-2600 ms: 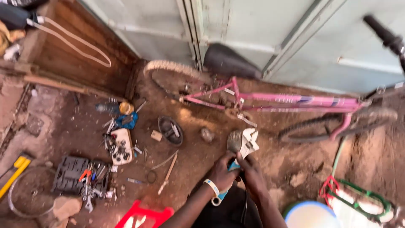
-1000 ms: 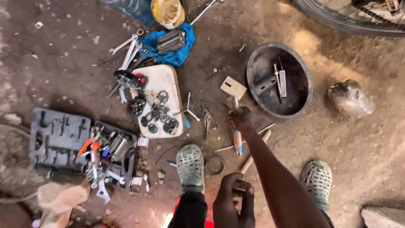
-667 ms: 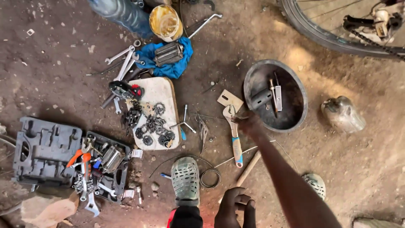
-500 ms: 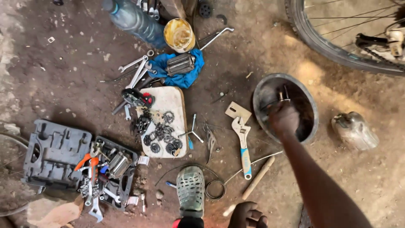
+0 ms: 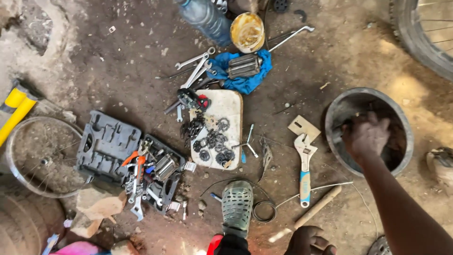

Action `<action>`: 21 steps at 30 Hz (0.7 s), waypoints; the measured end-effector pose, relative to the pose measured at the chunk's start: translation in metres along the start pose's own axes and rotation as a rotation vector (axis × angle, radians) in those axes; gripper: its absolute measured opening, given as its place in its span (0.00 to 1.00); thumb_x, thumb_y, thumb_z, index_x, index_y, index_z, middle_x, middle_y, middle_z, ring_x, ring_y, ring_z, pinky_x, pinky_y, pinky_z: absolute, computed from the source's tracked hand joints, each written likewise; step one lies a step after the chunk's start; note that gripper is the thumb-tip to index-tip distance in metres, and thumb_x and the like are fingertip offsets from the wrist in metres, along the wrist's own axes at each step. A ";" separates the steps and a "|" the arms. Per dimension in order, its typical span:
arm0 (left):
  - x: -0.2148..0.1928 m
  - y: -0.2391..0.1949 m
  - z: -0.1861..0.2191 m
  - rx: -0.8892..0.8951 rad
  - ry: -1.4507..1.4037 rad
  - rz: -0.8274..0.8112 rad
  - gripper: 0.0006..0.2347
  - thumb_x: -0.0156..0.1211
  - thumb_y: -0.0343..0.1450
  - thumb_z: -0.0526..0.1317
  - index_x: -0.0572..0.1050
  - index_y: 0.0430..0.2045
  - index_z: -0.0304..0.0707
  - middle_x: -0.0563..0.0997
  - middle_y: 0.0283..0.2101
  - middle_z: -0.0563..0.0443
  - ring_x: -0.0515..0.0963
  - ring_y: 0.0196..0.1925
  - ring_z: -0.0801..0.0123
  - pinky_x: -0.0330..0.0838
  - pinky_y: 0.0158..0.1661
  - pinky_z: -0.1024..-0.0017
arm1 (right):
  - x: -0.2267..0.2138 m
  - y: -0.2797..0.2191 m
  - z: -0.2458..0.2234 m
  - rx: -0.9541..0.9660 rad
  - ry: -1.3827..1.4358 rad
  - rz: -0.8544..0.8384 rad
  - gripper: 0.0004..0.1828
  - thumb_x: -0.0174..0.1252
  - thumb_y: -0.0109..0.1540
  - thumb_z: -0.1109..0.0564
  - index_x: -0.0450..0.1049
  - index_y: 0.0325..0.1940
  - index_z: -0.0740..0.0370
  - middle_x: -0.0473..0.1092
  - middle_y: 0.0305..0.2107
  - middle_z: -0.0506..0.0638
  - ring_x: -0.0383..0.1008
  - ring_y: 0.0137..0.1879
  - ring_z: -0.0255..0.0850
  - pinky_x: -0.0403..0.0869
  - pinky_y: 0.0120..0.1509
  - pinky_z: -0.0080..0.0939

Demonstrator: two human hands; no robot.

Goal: The person uses a wrench to loosen and remove the handlebar stem from a pink bicycle. They then pick up a hammer and a metal rod, positioning them near the bicycle frame.

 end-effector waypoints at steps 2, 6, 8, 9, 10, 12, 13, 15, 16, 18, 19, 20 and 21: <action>-0.008 -0.010 0.011 -0.020 0.044 0.076 0.15 0.63 0.67 0.56 0.76 0.46 0.65 0.82 0.37 0.76 0.84 0.35 0.89 0.81 0.37 0.87 | -0.013 -0.016 0.001 0.001 -0.075 0.076 0.21 0.46 0.72 0.32 0.81 0.55 0.33 0.70 0.61 0.50 0.63 0.57 0.55 0.72 0.48 0.49; -0.029 -0.020 0.047 0.294 0.093 0.293 0.14 0.66 0.62 0.46 0.78 0.41 0.62 0.82 0.39 0.69 0.82 0.40 0.78 0.76 0.42 0.74 | -0.104 -0.094 -0.029 -0.478 0.568 0.698 0.06 0.62 0.67 0.73 0.81 0.46 0.70 0.70 0.45 0.63 0.74 0.44 0.52 0.74 0.36 0.45; -0.046 -0.026 0.070 0.318 0.091 0.341 0.16 0.68 0.60 0.45 0.78 0.41 0.65 0.82 0.42 0.68 0.82 0.45 0.77 0.75 0.46 0.73 | -0.141 -0.133 -0.046 -0.578 0.681 0.764 0.10 0.59 0.66 0.83 0.79 0.43 0.77 0.71 0.43 0.68 0.74 0.47 0.55 0.77 0.38 0.43; -0.057 -0.029 0.084 0.385 0.109 0.416 0.16 0.65 0.62 0.47 0.78 0.44 0.61 0.81 0.45 0.64 0.82 0.47 0.72 0.75 0.47 0.70 | -0.150 -0.145 -0.051 -0.593 0.963 0.627 0.11 0.58 0.65 0.82 0.75 0.43 0.73 0.71 0.43 0.63 0.76 0.46 0.49 0.80 0.46 0.40; -0.068 -0.034 0.097 0.449 0.129 0.488 0.17 0.62 0.64 0.49 0.77 0.47 0.57 0.81 0.48 0.60 0.81 0.49 0.67 0.75 0.47 0.66 | -0.157 -0.159 -0.057 -0.599 1.241 0.468 0.12 0.56 0.64 0.81 0.71 0.42 0.69 0.71 0.42 0.59 0.78 0.45 0.44 0.83 0.53 0.37; -0.084 -0.044 0.116 0.546 0.156 0.592 0.20 0.58 0.67 0.52 0.75 0.52 0.50 0.80 0.52 0.53 0.79 0.52 0.60 0.75 0.47 0.61 | -0.168 -0.189 -0.073 -0.464 1.605 0.259 0.17 0.56 0.61 0.80 0.71 0.43 0.62 0.72 0.38 0.52 0.78 0.47 0.40 0.83 0.53 0.39; -0.094 -0.053 0.129 0.647 0.186 0.698 0.23 0.54 0.70 0.54 0.73 0.56 0.44 0.79 0.57 0.47 0.78 0.55 0.53 0.74 0.47 0.56 | -0.164 -0.202 -0.084 -0.298 1.956 0.031 0.21 0.55 0.58 0.79 0.71 0.43 0.55 0.72 0.33 0.46 0.78 0.49 0.37 0.82 0.53 0.42; -0.112 -0.054 0.133 0.506 0.129 0.639 0.14 0.52 0.69 0.53 0.78 0.43 0.53 0.83 0.39 0.55 0.82 0.40 0.61 0.75 0.38 0.63 | -0.170 -0.218 -0.102 -0.296 2.160 -0.130 0.19 0.53 0.59 0.78 0.70 0.47 0.59 0.73 0.42 0.58 0.77 0.53 0.52 0.85 0.41 0.48; -0.122 -0.055 0.128 0.355 0.082 0.582 0.09 0.51 0.68 0.51 0.82 0.29 0.63 0.88 0.22 0.63 0.87 0.24 0.70 0.76 0.28 0.71 | -0.171 -0.230 -0.116 -0.274 2.362 -0.318 0.19 0.51 0.61 0.77 0.68 0.51 0.62 0.74 0.50 0.70 0.76 0.56 0.66 0.88 0.29 0.54; -0.155 -0.063 0.124 0.147 0.145 0.549 0.10 0.52 0.66 0.53 0.84 0.28 0.71 0.87 0.19 0.69 0.85 0.23 0.77 0.75 0.27 0.75 | -0.174 -0.237 -0.136 -0.275 2.383 -0.371 0.23 0.52 0.60 0.77 0.66 0.56 0.63 0.74 0.50 0.69 0.76 0.56 0.68 0.81 0.45 0.63; -0.171 -0.066 0.115 -0.052 0.214 0.506 0.10 0.53 0.64 0.56 0.86 0.27 0.79 0.86 0.16 0.75 0.83 0.21 0.84 0.74 0.26 0.79 | -0.174 -0.240 -0.148 -0.275 2.411 -0.410 0.28 0.52 0.59 0.78 0.65 0.61 0.63 0.75 0.50 0.69 0.76 0.56 0.70 0.74 0.62 0.72; -0.183 -0.065 0.109 -0.068 0.204 0.504 0.10 0.53 0.64 0.56 0.86 0.27 0.79 0.86 0.16 0.75 0.83 0.21 0.84 0.74 0.26 0.79 | -0.181 -0.243 -0.158 -0.266 2.399 -0.428 0.28 0.52 0.59 0.78 0.65 0.61 0.63 0.75 0.50 0.69 0.76 0.56 0.70 0.74 0.62 0.72; -0.190 -0.063 0.114 0.127 0.028 0.422 0.09 0.54 0.68 0.49 0.84 0.26 0.61 0.80 0.16 0.66 0.77 0.20 0.80 0.70 0.26 0.76 | -0.189 -0.247 -0.172 -0.286 2.346 -0.489 0.27 0.55 0.61 0.73 0.63 0.64 0.66 0.75 0.48 0.68 0.78 0.55 0.68 0.75 0.60 0.66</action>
Point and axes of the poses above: each hand's wrist, its own y-axis towards the middle knuckle, its own x-axis out of the palm, z = x × y, the point moved 7 cm from there along y, towards the middle knuckle
